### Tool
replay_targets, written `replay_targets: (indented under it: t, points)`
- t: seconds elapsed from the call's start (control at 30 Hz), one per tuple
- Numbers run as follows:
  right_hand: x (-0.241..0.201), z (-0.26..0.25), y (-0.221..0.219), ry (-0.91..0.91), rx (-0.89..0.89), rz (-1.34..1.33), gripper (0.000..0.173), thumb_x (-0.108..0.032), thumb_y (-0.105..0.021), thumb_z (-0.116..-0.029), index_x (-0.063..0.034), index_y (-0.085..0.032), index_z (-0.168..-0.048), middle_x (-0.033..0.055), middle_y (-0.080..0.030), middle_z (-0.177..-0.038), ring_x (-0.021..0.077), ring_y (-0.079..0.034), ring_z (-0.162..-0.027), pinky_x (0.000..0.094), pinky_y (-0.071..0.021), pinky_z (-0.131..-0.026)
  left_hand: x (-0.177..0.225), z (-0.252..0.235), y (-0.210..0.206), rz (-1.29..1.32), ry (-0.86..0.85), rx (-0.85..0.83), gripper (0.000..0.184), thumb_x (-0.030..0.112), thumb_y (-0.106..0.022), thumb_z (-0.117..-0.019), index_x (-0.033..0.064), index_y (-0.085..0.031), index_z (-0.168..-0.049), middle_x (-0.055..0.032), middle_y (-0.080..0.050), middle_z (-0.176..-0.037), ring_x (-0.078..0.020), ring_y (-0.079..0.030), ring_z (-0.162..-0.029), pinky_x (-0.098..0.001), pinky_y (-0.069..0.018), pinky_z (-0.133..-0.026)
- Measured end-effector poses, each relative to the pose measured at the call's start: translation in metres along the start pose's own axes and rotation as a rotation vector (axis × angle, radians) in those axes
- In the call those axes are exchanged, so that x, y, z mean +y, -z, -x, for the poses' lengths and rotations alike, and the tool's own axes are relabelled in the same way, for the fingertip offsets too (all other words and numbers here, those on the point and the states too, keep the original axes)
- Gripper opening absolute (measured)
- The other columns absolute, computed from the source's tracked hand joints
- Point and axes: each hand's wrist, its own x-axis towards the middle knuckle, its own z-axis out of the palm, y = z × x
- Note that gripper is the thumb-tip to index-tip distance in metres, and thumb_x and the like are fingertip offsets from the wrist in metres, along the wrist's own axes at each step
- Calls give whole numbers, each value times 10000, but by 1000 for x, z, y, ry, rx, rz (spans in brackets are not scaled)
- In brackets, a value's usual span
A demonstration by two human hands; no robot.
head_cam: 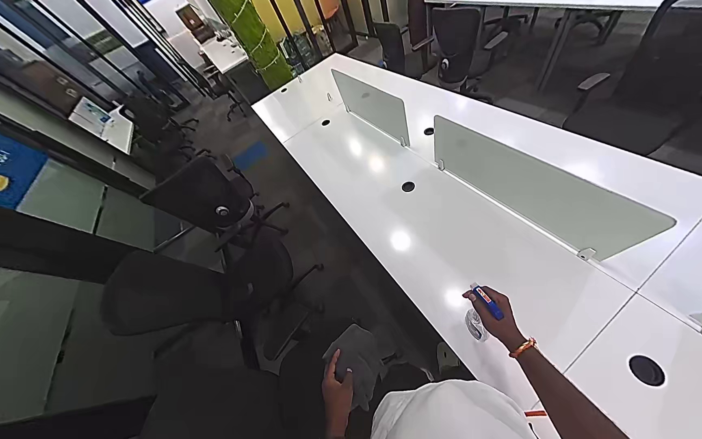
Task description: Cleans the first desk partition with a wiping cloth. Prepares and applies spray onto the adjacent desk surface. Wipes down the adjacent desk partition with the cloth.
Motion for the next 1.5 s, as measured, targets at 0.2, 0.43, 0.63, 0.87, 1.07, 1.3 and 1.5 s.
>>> replay_targets:
  t: [0.2,0.43,0.63,0.87,1.07,1.3,1.5]
  points:
    - [27,-37,-17,-76,-79,99,247,-243,-596,-963,-25,-707,-996,34,-672,-854,45,-614,-742,220,-526,-681,24,-66,-31,-68,-19,-125,556,27,-659,-897,15,-548,-1441,-236,-532,-1469,-341,-522,-1364,-510,-429,-1134]
    - [34,-60,-59,-183,-81,106,243,-259,-590,-957,-44,-690,-904,-12,-631,-739,18,-569,-646,209,-485,-602,30,-188,-109,-91,76,-346,551,110,-677,-940,-14,-519,-1453,-264,-517,-1471,-355,-495,-1388,-505,-401,-1163]
    - [25,-91,-108,-310,-166,357,339,-369,-569,-946,-93,-627,-759,14,-566,-643,116,-566,-609,348,-464,-593,50,-278,-138,-91,25,-480,533,136,-667,-942,-2,-538,-1441,-252,-526,-1464,-351,-495,-1384,-498,-394,-1165]
    - [11,-124,-153,-317,-105,58,293,-308,-571,-996,-37,-680,-1014,15,-711,-902,74,-674,-824,269,-574,-782,49,-359,-122,-83,-18,-541,538,145,-665,-945,-5,-533,-1444,-253,-519,-1475,-355,-484,-1398,-506,-380,-1175]
    - [11,-145,-157,-322,393,-38,252,-183,-467,-951,-161,-647,-776,-73,-672,-710,53,-645,-693,257,-540,-691,57,-395,-120,-134,-43,-530,533,138,-667,-940,-13,-539,-1435,-265,-520,-1463,-358,-495,-1383,-503,-389,-1166]
    - [18,-136,-111,-338,510,-129,274,-228,-440,-998,-48,-646,-988,27,-726,-873,151,-703,-781,314,-604,-749,76,-393,-127,-194,-105,-562,531,139,-665,-941,-10,-540,-1435,-266,-522,-1464,-382,-471,-1402,-509,-379,-1174]
    - [23,-105,-101,-197,237,267,317,-312,-566,-955,-23,-684,-898,31,-666,-821,60,-630,-772,253,-540,-717,86,-368,-122,-257,-171,-490,532,130,-665,-934,-5,-545,-1435,-288,-507,-1466,-411,-465,-1396,-527,-366,-1177]
